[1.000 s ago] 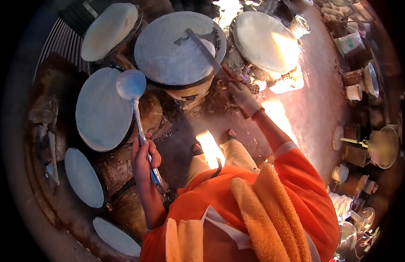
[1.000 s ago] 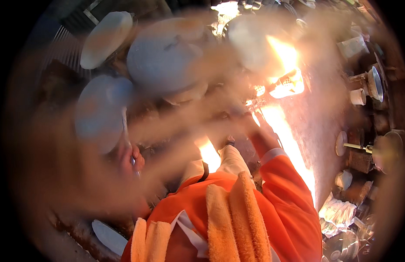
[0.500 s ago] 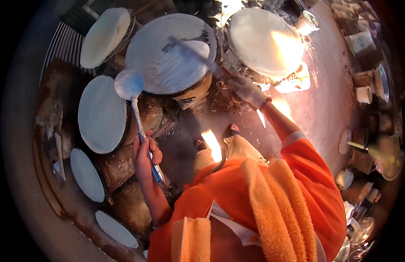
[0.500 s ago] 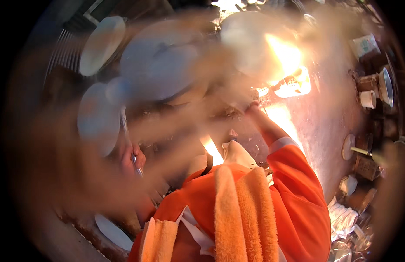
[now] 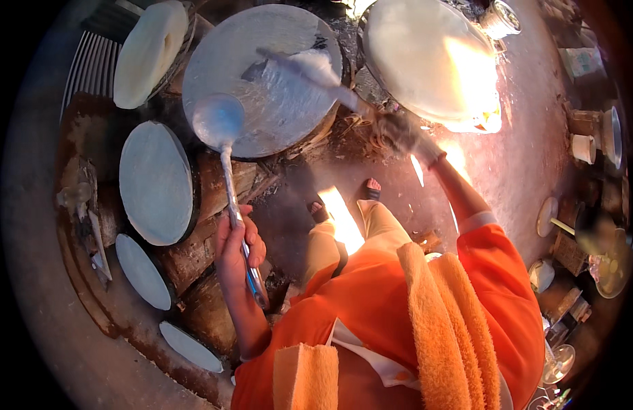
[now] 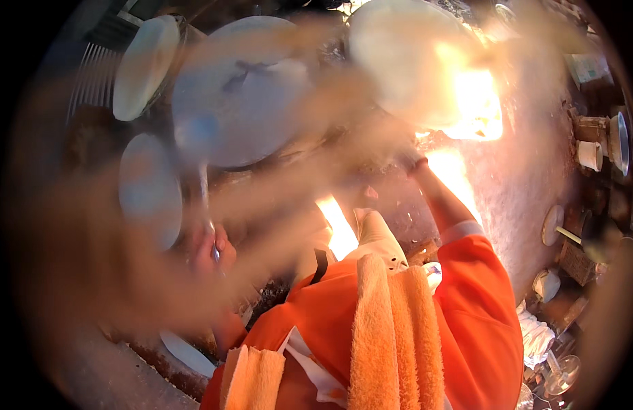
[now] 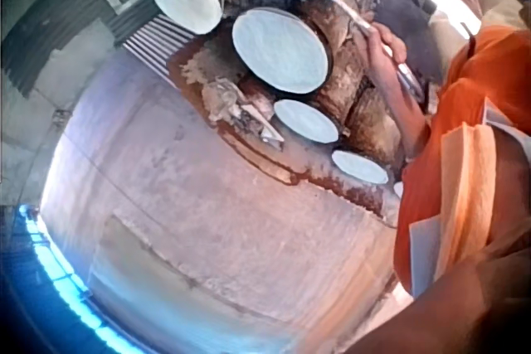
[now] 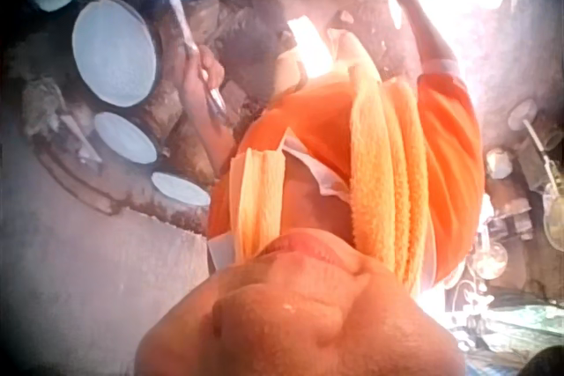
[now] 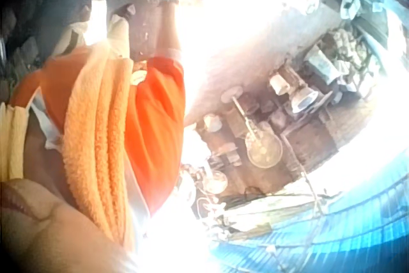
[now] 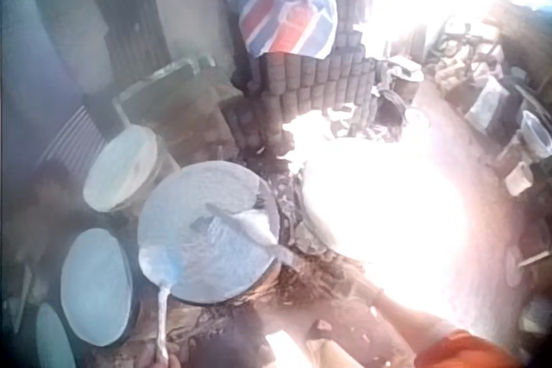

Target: The person pours white batter onto several circular hot plates using a ladle and spreads it into thin discs with a flat stick, then wipes the tools with a sponge.

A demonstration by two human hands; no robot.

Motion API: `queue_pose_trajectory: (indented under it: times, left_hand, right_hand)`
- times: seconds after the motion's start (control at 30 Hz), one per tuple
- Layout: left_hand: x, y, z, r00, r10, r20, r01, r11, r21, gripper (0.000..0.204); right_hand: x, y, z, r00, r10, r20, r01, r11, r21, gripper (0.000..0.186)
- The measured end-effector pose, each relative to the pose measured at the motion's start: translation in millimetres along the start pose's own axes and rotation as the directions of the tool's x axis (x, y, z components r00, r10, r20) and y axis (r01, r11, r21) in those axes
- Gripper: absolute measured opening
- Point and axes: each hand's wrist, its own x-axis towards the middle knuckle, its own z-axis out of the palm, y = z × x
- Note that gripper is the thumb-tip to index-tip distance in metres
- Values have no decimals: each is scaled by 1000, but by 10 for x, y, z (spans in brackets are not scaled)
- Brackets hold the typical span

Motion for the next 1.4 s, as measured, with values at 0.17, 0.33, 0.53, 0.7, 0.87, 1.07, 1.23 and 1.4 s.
queue_pose_trajectory:
  times: [0.17, 0.33, 0.53, 0.7, 0.87, 1.07, 1.23, 1.4]
  left_hand:
    - [159, 117, -163, 996, -31, 82, 30, 999, 13, 22]
    - [301, 365, -460, 970, -25, 242, 8, 997, 74, 22]
    - [449, 510, -799, 934, -64, 353, 17, 991, 133, 19]
    - [367, 479, -906, 886, -204, 416, 434, 679, -592, 18]
    - [272, 604, -952, 938, -18, 347, -3, 998, 59, 20]
    - [284, 615, -804, 950, -19, 312, 4, 999, 50, 23]
    - [398, 581, -633, 966, -107, 236, 98, 994, 50, 26]
    - [1043, 865, -81, 965, 3, 261, -53, 982, 183, 17]
  right_hand:
    - [584, -1212, -331, 929, -14, -370, -115, 939, -325, 44]
    - [227, -1374, 312, 779, -295, -553, 163, 948, -275, 39]
    - [-464, -1456, 1086, 820, -205, -534, 231, 973, -20, 41]
    - [-464, -1510, 1040, 791, 145, -594, 8, 969, 247, 42]
    - [-389, -1794, 1237, 924, 153, -349, -42, 951, 306, 42]
    - [-80, -1335, 968, 698, -164, -697, 454, 854, 254, 37]
    - [134, -1353, 708, 977, 69, -201, -21, 972, 233, 31]
    - [132, -1246, 452, 933, -150, -329, 154, 988, -12, 38]
